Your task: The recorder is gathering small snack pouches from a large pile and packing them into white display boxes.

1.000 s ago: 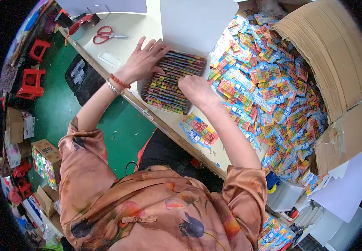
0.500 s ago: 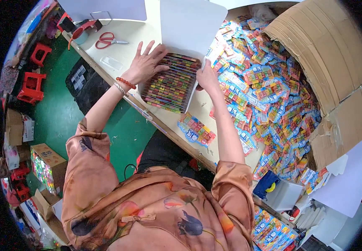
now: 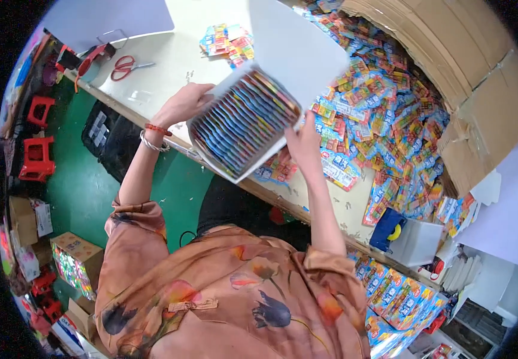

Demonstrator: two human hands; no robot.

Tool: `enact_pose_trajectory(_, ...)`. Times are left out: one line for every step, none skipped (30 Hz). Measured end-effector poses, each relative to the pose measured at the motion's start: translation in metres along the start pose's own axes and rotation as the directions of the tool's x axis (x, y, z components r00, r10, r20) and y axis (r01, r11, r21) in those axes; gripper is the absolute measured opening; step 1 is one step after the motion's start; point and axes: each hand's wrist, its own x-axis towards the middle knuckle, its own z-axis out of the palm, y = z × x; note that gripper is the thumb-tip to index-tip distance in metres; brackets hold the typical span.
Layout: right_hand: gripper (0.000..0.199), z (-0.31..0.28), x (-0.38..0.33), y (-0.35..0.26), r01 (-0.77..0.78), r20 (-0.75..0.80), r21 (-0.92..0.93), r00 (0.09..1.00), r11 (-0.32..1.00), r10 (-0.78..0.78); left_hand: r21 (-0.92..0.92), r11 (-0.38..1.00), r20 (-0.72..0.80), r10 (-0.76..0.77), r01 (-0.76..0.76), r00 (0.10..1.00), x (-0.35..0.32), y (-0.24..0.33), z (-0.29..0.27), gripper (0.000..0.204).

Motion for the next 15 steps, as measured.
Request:
enact_pose_trajectory(0.043, -0.006, -0.016, 0.004, -0.024, -0.021, 0.093, 0.999, 0.995, 0.026, 0.045, 0.999, 0.02, 0.007, -0.008, 1.0, 0.008, 0.004, 0.009, 0.029)
enact_pose_trajectory(0.041, -0.012, -0.031, -0.016, -0.262, 0.027, 0.144, 0.965, 0.954, 0.261, 0.037, 0.999, 0.026, 0.011, -0.012, 1.0, 0.013, 0.009, 0.014, 0.029)
enact_pose_trajectory(0.044, -0.02, -0.041, -0.035, -0.364, 0.043, 0.036, 0.931, 0.931, 0.363, 0.094, 0.995, 0.025, 0.019, -0.021, 1.0, 0.019, 0.017, 0.02, 0.028)
enact_pose_trajectory(0.047, -0.026, -0.049, -0.045, -0.456, 0.054, -0.07, 0.886, 0.887, 0.46, 0.155, 0.988, 0.021, 0.022, -0.025, 1.0, 0.022, 0.023, 0.024, 0.027)
enact_pose_trajectory(0.046, -0.022, -0.054, -0.039, -0.293, -0.118, -0.406, 0.956, 0.866, 0.269, 0.154, 0.988, -0.036, 0.031, -0.025, 0.999, 0.026, 0.025, 0.027, 0.028)
enact_pose_trajectory(0.046, -0.027, -0.06, -0.037, -0.299, -0.121, -0.411, 0.954, 0.861, 0.274, 0.161, 0.986, -0.16, 0.073, -0.047, 0.984, 0.028, 0.027, 0.034, 0.03)
enact_pose_trajectory(0.043, -0.033, -0.068, -0.039, -0.204, -0.153, -0.644, 0.979, 0.737, 0.137, 0.172, 0.983, -0.284, 0.111, -0.064, 0.952, 0.028, 0.032, 0.043, 0.032)
enact_pose_trajectory(0.042, -0.038, -0.07, -0.052, -0.131, -0.159, -0.827, 0.987, 0.546, -0.004, 0.144, 0.989, -0.304, 0.067, -0.024, 0.95, 0.03, 0.056, 0.042, 0.043)
enact_pose_trajectory(0.026, -0.035, -0.068, -0.074, -0.152, -0.181, -0.76, 0.983, 0.632, 0.019, 0.255, 0.951, -0.43, 0.272, -0.174, 0.861, 0.03, 0.062, 0.052, 0.044)
enact_pose_trajectory(0.026, -0.031, -0.063, -0.069, -0.15, -0.177, -0.759, 0.984, 0.633, 0.021, 0.382, 0.877, -0.519, 0.466, -0.292, 0.716, 0.03, 0.066, 0.063, 0.044)
enact_pose_trajectory(0.02, -0.031, -0.053, -0.058, 0.032, -0.151, -0.769, 0.962, 0.638, -0.229, 0.14, 0.923, -0.324, 0.384, -0.358, 0.865, 0.023, 0.087, 0.064, 0.047)
enact_pose_trajectory(0.016, -0.028, -0.041, -0.053, 0.215, -0.114, -0.774, 0.878, 0.595, -0.465, 0.183, 0.908, -0.279, 0.414, -0.376, 0.866, 0.015, 0.1, 0.076, 0.05)
enact_pose_trajectory(0.02, -0.025, -0.027, -0.052, 0.238, -0.067, -0.839, 0.847, 0.49, -0.527, 0.225, 0.891, -0.232, 0.442, -0.394, 0.867, 0.009, 0.107, 0.091, 0.054)
enact_pose_trajectory(0.02, -0.023, -0.015, -0.052, 0.246, -0.063, -0.834, 0.847, 0.495, -0.528, 0.238, 0.89, -0.111, 0.423, -0.389, 0.899, 0.003, 0.107, 0.103, 0.063)
enact_pose_trajectory(0.017, -0.023, -0.006, -0.052, 0.195, -0.003, -0.87, 0.916, 0.453, -0.4, 0.252, 0.884, -0.109, 0.43, -0.393, 0.896, -0.001, 0.106, 0.113, 0.064)
